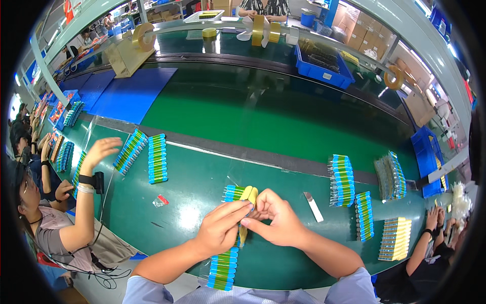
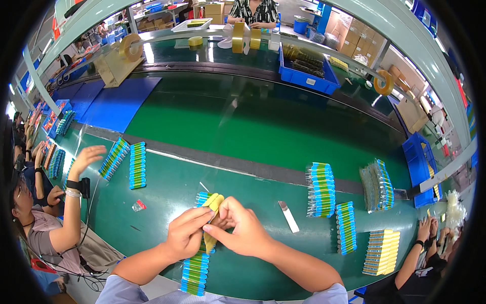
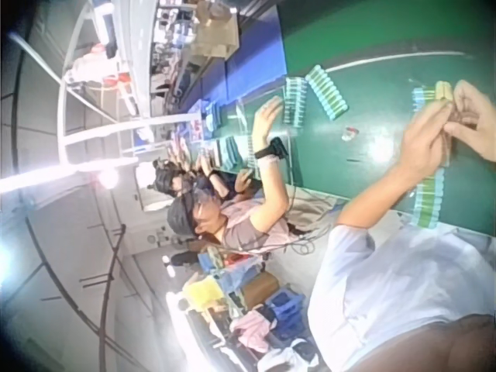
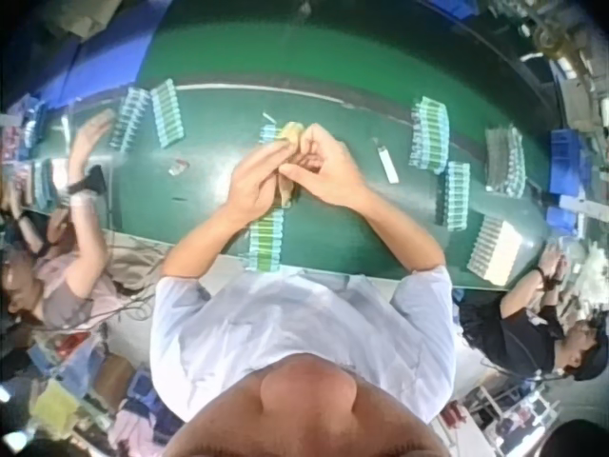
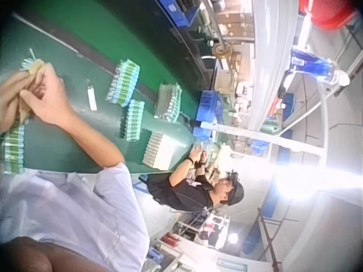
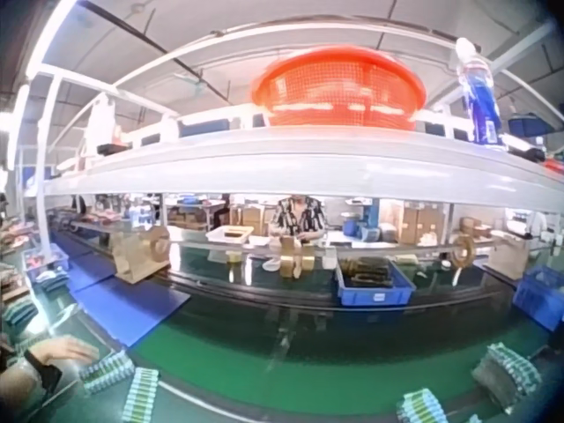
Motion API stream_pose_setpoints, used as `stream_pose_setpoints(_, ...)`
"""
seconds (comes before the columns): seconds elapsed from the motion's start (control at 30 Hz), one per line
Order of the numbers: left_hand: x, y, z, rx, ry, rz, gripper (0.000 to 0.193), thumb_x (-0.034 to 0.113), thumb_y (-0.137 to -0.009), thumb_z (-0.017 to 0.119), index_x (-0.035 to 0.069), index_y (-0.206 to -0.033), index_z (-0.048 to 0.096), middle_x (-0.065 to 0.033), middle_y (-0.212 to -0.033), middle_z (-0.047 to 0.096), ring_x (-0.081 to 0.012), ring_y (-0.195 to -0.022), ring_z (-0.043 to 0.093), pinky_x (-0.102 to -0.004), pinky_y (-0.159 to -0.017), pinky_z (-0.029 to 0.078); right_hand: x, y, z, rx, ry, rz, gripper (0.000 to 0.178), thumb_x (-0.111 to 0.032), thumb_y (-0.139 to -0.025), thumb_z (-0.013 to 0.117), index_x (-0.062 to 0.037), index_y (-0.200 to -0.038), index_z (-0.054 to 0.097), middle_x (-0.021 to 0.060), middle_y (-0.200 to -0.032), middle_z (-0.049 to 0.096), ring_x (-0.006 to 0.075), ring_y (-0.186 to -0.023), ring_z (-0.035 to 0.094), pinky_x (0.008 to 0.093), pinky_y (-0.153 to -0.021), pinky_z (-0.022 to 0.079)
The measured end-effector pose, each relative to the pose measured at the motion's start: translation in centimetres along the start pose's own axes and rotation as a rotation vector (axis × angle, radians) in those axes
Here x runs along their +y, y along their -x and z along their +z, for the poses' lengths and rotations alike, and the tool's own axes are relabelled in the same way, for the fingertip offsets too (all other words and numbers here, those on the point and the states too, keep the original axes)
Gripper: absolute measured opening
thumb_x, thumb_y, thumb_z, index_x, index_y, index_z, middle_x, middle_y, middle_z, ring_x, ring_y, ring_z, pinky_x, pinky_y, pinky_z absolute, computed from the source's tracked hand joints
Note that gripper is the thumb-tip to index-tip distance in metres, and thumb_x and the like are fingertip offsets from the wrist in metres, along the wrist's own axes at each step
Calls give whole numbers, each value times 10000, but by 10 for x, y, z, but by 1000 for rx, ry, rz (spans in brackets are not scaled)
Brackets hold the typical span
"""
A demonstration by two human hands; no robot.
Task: The person assembles electronic components by hand on a factory conveyor line, using plastic sleeves and tape.
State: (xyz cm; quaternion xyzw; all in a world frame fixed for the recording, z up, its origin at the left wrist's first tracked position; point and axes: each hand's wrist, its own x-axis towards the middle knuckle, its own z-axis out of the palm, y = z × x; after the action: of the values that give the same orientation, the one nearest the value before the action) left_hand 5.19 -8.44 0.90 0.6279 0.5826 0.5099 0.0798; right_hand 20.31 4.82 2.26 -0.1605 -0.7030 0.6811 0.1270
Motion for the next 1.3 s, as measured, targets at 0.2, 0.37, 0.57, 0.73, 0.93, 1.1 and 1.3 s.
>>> stream_pose_setpoints(0.2, -6, -8, -11, -136, 215, 222, 503, -187, -814, 487, -51, -1260, 675, -223, -1255, 676, -383, -1148, 668, -428, -1013, 526, 11, -16, -9, 163, -205, -88, 273, 86, -906, 591, -17, -1139, 490, 35, -904, 668, 97, -859, 667, 273, -720, 532)
stream_pose_setpoints(0.37, -25, -7, -21, 108, 146, 188, 238, -104, -830, 582, -26, -1036, 673, -185, -1094, 720, -338, -1048, 698, -397, -917, 556, 16, -42, -27, 373, -296, -19, 103, -46, -970, 569, -48, -1068, 601, 8, -986, 628, 75, -958, 572, 265, -846, 459)
stream_pose_setpoints(0.57, -25, -12, -10, -341, -319, -18, 376, 40, -808, 687, 75, -1180, 647, -123, -1325, 619, -338, -1269, 548, -476, -1029, 428, 4, -94, -41, 502, -413, -124, 73, -149, -1049, 521, -84, -1077, 507, 7, -973, 562, 71, -909, 529, 279, -815, 470)
stream_pose_setpoints(0.73, -26, -9, -6, -431, -382, -38, 392, 96, -826, 678, 85, -1216, 638, -126, -1464, 544, -333, -1345, 495, -468, -1048, 400, 49, -127, -22, 640, -249, -125, 137, -196, -1063, 539, -69, -1049, 491, 27, -937, 563, 84, -863, 526, 280, -754, 472)
stream_pose_setpoints(0.93, -26, -7, -8, -456, -425, -33, 385, 110, -825, 678, 95, -1208, 644, -106, -1456, 554, -291, -1340, 505, -450, -968, 403, 55, -128, -25, 682, -223, -141, 117, -163, -1049, 548, -70, -1043, 478, 30, -877, 588, 89, -802, 549, 290, -701, 478)
stream_pose_setpoints(1.1, -25, -9, -9, -464, -428, -33, 385, 113, -823, 682, 102, -1206, 645, -99, -1435, 565, -275, -1324, 516, -454, -938, 389, 59, -123, -17, 765, 77, -276, 114, -149, -1039, 540, -66, -1052, 464, 58, -783, 598, 102, -709, 565, 297, -626, 473)
stream_pose_setpoints(1.3, -23, -10, -8, -469, -431, -40, 380, 112, -820, 685, 104, -1199, 647, -98, -1430, 566, -274, -1314, 521, -464, -934, 381, 55, -118, -19, 767, 206, -444, 116, -87, -999, 534, -45, -1070, 452, 95, -766, 612, 140, -689, 606, 312, -628, 484)
